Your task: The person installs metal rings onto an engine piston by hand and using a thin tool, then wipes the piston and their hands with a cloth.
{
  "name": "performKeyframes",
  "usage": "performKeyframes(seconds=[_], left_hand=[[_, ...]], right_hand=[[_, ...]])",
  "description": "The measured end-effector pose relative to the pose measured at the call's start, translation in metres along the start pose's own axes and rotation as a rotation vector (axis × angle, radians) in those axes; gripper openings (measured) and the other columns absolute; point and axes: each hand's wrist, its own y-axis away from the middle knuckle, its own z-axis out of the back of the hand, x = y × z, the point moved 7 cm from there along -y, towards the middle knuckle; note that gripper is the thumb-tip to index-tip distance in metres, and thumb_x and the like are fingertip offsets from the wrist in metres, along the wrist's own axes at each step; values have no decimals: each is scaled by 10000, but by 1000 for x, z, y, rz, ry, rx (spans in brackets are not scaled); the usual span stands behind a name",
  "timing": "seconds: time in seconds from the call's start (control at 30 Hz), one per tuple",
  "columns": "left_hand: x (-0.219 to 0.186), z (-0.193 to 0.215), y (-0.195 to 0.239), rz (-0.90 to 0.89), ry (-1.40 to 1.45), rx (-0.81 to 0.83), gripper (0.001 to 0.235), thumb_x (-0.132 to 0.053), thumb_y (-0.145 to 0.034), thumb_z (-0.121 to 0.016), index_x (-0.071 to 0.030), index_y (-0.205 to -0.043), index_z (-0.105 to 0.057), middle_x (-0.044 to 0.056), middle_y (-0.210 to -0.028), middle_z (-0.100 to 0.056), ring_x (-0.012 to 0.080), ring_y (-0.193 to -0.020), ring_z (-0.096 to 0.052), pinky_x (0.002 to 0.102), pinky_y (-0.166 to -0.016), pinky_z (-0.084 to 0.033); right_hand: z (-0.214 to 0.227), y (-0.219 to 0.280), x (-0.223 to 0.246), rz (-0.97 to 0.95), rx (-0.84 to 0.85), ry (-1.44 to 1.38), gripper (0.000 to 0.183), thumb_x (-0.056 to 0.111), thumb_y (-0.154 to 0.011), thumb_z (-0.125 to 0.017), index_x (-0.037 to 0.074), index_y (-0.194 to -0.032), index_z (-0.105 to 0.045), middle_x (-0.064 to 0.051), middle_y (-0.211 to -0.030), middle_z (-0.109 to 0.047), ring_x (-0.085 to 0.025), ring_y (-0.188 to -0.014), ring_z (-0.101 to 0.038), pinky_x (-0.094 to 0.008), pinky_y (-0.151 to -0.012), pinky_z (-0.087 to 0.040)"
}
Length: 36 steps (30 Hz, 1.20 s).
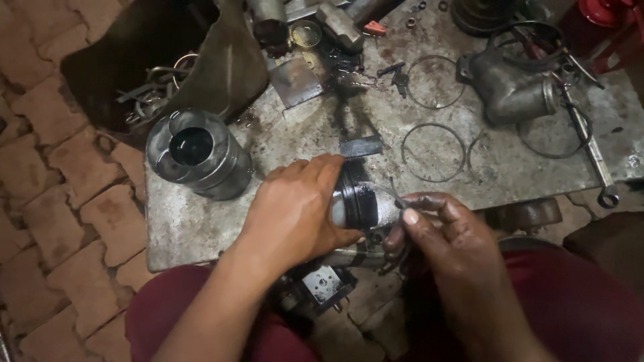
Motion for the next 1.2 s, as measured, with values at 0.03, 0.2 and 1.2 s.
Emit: performKeyframes(seconds=[0.03, 0.2, 1.2], left_hand=[[-1, 1, 0, -16, -13, -15, 959, -453, -533, -955, 57, -1255, -584, 217, -1193, -684, 380, -1005, -687, 450, -878, -551], [-2, -1, -1, -25, -65, -12, 1024, -483, -479, -963, 79, -1246, -584, 237, -1186, -681, 377, -986, -696, 478, -830, -542], [-5, 3, -4, -20, -38, -44, 938, -471, -517, -968, 69, -1204, -625, 242, -1145, -703, 389, -974, -708, 453, -857, -563]], right_hand=[[2, -1, -3, -27, -20, -41, 175, 121, -958, -608, 7, -1074, -674, -106, -798, -703, -180, -712, -658, -342, -652, -543], [4, -6, 3, 159, -53, 72, 149, 133, -961, -608, 15, -1035, -661, -78, -847, -741, -162, -762, -708, -308, -692, -602], [-28, 24, 20, 694, -138, 997, 333, 189, -916, -716, 158, -1247, -696, -76, -860, -789, -144, -589, -736, -287, -506, -588]])
